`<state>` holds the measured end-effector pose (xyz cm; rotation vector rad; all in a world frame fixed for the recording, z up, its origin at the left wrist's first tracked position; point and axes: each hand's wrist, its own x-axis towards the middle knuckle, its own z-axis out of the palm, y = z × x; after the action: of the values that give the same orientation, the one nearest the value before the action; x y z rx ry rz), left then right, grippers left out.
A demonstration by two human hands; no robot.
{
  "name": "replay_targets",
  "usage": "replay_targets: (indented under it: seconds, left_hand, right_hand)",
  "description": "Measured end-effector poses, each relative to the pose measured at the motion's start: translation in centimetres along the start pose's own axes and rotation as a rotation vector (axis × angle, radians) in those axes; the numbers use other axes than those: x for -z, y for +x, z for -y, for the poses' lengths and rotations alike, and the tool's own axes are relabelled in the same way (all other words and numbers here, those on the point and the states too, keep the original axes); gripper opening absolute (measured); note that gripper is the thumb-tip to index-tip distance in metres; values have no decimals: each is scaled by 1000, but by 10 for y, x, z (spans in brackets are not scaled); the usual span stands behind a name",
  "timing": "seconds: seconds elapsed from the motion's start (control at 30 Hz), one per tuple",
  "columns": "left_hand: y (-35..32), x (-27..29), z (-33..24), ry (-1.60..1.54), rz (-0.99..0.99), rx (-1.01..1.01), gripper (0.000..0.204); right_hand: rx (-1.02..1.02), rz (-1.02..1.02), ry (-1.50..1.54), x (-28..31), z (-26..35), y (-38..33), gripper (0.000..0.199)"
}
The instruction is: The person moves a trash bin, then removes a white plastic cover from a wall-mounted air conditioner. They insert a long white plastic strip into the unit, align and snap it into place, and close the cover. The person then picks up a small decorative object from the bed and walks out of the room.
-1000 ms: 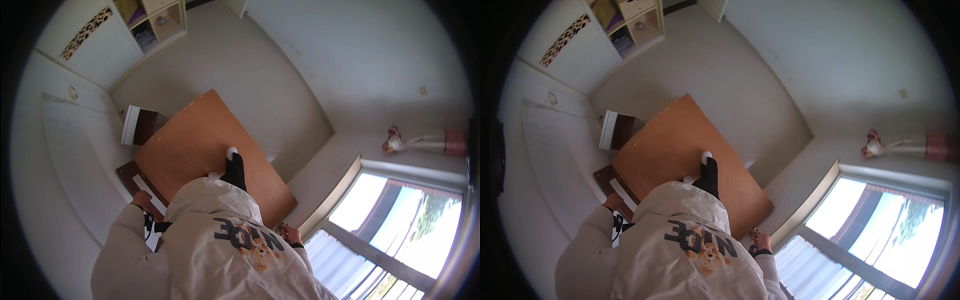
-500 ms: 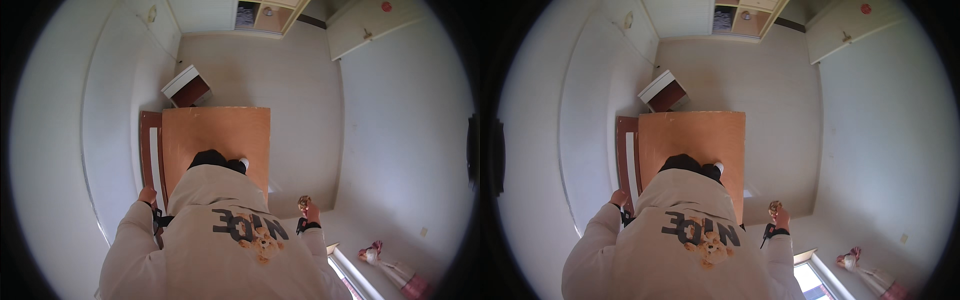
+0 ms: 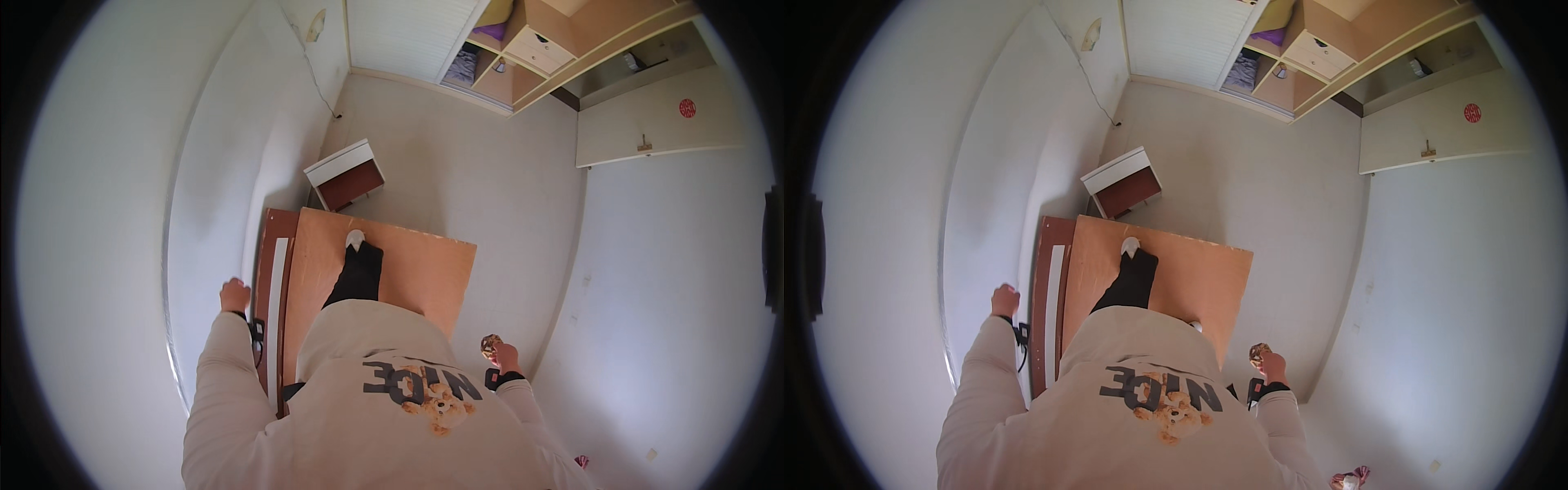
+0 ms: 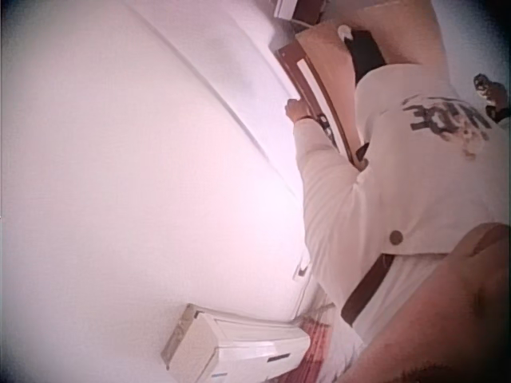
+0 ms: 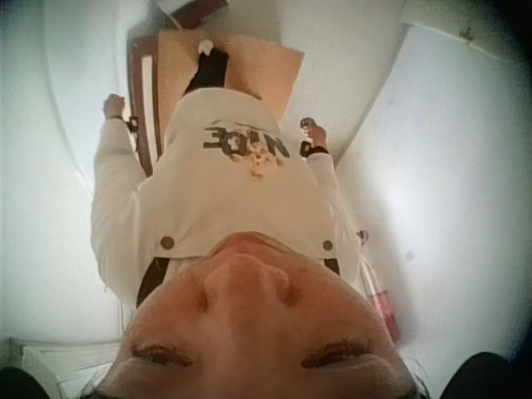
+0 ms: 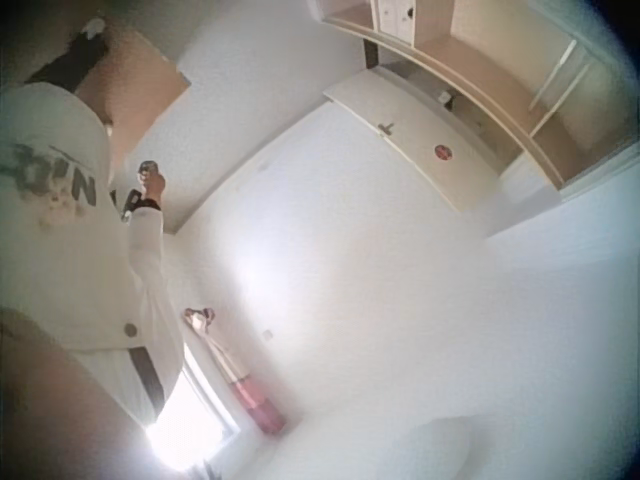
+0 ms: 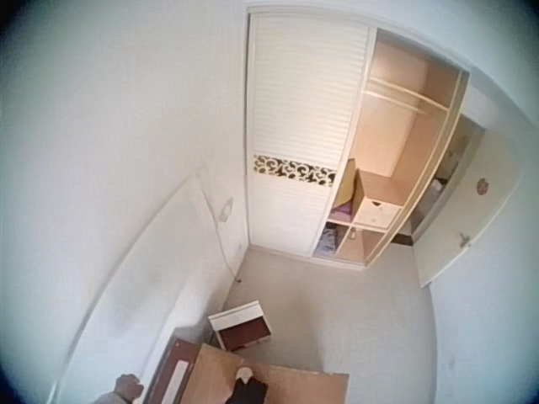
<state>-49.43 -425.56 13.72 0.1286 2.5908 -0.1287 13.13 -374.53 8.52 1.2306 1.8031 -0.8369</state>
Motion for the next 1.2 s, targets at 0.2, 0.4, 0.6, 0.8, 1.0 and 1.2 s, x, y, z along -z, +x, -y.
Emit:
replay_targets:
  seconds: [0.2,0.4,0.6,0.8,1.0,1.2]
  left_hand:
    - [140,93,-32,86,-76,-68,24]
    - [203,179,-107,363,-444,-403,32]
    - [225,306,-160,622,-707,-341,45]
    - [254,373,-168,918,-527,-205,57]
    - [263,365,-163,1031,-391,-115,67]
    - [238,374,-210,1209,-361,3,76]
  right_hand:
    - [-412,-97,851,30,115,5,14]
    - [146,-241,-363,54,159,-1,4]
    - [-125,-213,212,44,141,48,6]
    - [-97,-236,553,54,188,116,16]
    - [85,-386,441,82,263,142,20]
    - [-46,-494,123,126,337,153,59]
